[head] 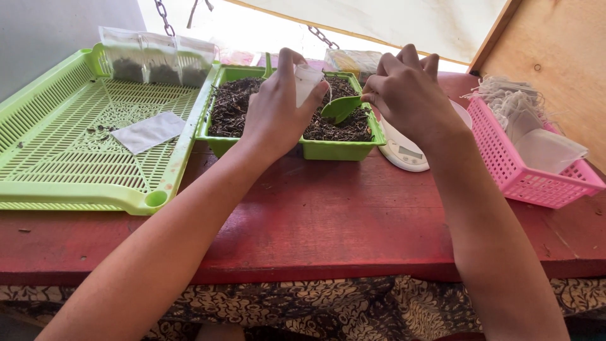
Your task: Filling small bags with tea leaves using a spoon and weighing them on a scale
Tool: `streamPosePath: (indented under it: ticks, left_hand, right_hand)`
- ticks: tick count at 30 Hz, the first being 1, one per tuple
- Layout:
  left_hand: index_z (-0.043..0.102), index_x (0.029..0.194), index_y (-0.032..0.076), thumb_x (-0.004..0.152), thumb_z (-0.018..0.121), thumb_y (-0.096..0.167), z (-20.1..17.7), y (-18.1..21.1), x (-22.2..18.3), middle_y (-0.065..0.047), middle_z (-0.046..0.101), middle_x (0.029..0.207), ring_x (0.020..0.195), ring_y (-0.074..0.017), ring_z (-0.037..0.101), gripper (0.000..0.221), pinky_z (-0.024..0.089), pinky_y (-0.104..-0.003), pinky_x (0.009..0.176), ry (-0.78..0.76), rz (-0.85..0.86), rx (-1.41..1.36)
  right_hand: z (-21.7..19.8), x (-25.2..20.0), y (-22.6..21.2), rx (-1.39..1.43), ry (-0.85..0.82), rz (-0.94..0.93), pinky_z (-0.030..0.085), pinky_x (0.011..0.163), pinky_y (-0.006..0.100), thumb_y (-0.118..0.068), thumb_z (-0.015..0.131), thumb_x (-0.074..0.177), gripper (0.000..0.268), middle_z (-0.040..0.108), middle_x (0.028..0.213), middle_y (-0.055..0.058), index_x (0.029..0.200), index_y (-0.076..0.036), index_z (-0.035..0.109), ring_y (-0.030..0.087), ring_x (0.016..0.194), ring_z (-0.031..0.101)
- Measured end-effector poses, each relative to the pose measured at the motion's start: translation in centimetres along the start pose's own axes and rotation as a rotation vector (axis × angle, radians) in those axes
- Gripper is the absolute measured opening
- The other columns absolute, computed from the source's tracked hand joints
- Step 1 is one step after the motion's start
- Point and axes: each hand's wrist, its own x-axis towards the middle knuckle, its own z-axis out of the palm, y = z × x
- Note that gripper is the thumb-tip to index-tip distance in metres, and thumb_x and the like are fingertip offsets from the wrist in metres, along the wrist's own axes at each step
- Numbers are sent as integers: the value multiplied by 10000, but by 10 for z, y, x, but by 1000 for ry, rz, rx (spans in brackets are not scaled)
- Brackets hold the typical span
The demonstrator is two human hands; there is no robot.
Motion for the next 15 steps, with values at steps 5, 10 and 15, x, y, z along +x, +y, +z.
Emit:
streamPosePath:
  ticks: [5,10,15]
  left_hand:
    - [356,1206,172,994,523,520,-5,4,-3,-85,704,1014,797,-234,672,441,494,-419,640,-72,-128,-135]
    - [370,1223,177,981,578,490,0,0,1,-71,754,1032,838,-279,724,447,484,-473,715,-58,-122,-65]
    - [449,1236,100,935,673,492,1,1,6,-124,754,1030,834,-266,754,542,590,-402,628,-8,-155,-92]
  right_hand:
    - [-9,3,-8,-128,130,-88,590,632,446,-232,721,1048,233,539,961,112,1043,-1,689,290,815,626]
    - [-5,2,-5,-331,193,-68,548,436,345,-302,725,1084,179,660,721,-25,1043,-130,693,193,514,661]
    - [1,9,-14,-121,125,28,675,586,431,133,679,872,449,680,1085,204,1319,89,656,335,750,748]
